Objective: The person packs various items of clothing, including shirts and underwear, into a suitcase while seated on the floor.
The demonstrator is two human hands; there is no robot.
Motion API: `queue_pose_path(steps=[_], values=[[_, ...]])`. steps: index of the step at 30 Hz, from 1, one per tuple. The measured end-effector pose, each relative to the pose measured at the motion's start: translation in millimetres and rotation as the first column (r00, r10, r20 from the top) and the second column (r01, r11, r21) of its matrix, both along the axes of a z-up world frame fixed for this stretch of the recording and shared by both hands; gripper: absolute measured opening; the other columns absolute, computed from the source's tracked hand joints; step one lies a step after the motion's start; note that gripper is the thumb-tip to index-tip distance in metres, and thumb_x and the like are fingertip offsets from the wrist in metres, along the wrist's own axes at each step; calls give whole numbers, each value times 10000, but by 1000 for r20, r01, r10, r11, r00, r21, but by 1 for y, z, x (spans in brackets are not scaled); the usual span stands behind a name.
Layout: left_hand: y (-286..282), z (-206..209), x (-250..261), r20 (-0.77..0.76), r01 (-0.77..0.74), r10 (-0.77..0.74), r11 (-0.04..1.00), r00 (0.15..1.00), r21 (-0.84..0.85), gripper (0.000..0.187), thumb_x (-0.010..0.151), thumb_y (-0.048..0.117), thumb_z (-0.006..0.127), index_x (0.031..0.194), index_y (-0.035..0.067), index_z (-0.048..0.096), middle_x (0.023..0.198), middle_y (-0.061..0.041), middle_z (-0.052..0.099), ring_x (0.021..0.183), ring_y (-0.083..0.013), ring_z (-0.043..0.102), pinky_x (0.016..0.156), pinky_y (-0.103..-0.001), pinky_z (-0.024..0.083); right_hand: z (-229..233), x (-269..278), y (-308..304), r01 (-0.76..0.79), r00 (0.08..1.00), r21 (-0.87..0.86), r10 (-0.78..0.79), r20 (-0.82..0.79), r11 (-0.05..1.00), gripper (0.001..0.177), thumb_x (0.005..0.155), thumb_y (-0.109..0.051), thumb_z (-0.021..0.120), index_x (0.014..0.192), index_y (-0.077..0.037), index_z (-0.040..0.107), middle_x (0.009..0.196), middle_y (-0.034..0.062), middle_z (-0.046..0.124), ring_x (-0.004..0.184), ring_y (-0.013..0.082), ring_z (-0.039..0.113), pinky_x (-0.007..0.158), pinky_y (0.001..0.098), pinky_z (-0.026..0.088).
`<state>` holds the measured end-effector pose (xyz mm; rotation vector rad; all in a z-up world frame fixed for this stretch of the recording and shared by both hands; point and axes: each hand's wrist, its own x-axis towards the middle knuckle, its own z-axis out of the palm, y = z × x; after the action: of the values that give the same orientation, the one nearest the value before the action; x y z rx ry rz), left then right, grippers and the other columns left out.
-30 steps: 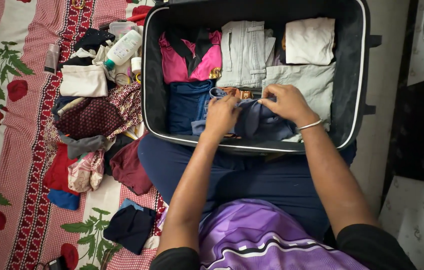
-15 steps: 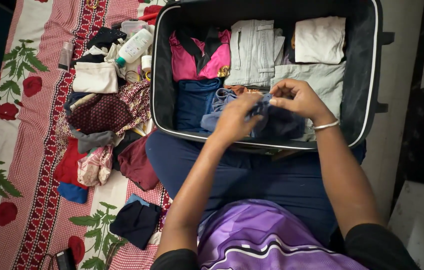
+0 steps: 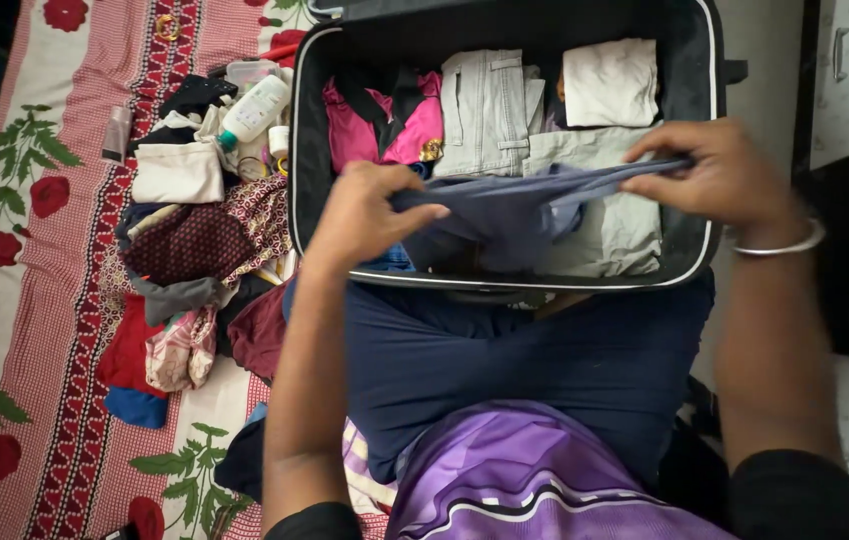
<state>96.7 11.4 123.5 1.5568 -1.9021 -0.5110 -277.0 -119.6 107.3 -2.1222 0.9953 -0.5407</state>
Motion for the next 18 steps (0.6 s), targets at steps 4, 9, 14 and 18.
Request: queue_pose_path(steps=[4,9,14,18], values=[[17,19,31,177,-50,79,985,981,-163,369,730,330,925,801,23,734,713,-135,688,697,-329,652,754,-426,492,0,-37,-10,103,991,-348,-127,-45,932,154,963,-104,861,1021,-8,755,824,58,690,711,105,634,652,237,472],[28,27,34,297,-43,103,978,949,-205,362,747,331,916,824,39,716,851,-107,713,884,-301,672,1069,-516,389,-28,-58,-25,272,938,-401,-148,314,875,97,1068,17,740,1041,43,650,979,87,685,876,136,673,806,234,534],[38,33,16,489,-98,280,926,826,-363,263,790,221,830,942,61,687,1277,-73,700,1371,-278,563,1235,-615,204,-53,-68,-38,395,826,-317,-182,534,862,73,1109,-44,615,1090,22,590,967,109,645,799,173,602,762,263,490],[43,33,2,522,-166,452,848,724,-504,250,948,254,791,1079,77,672,1587,-171,502,1504,-348,429,1256,-630,146,-49,-64,-33,439,650,-57,-273,709,896,217,1177,-216,546,1098,-18,586,887,103,628,720,185,611,651,274,491]])
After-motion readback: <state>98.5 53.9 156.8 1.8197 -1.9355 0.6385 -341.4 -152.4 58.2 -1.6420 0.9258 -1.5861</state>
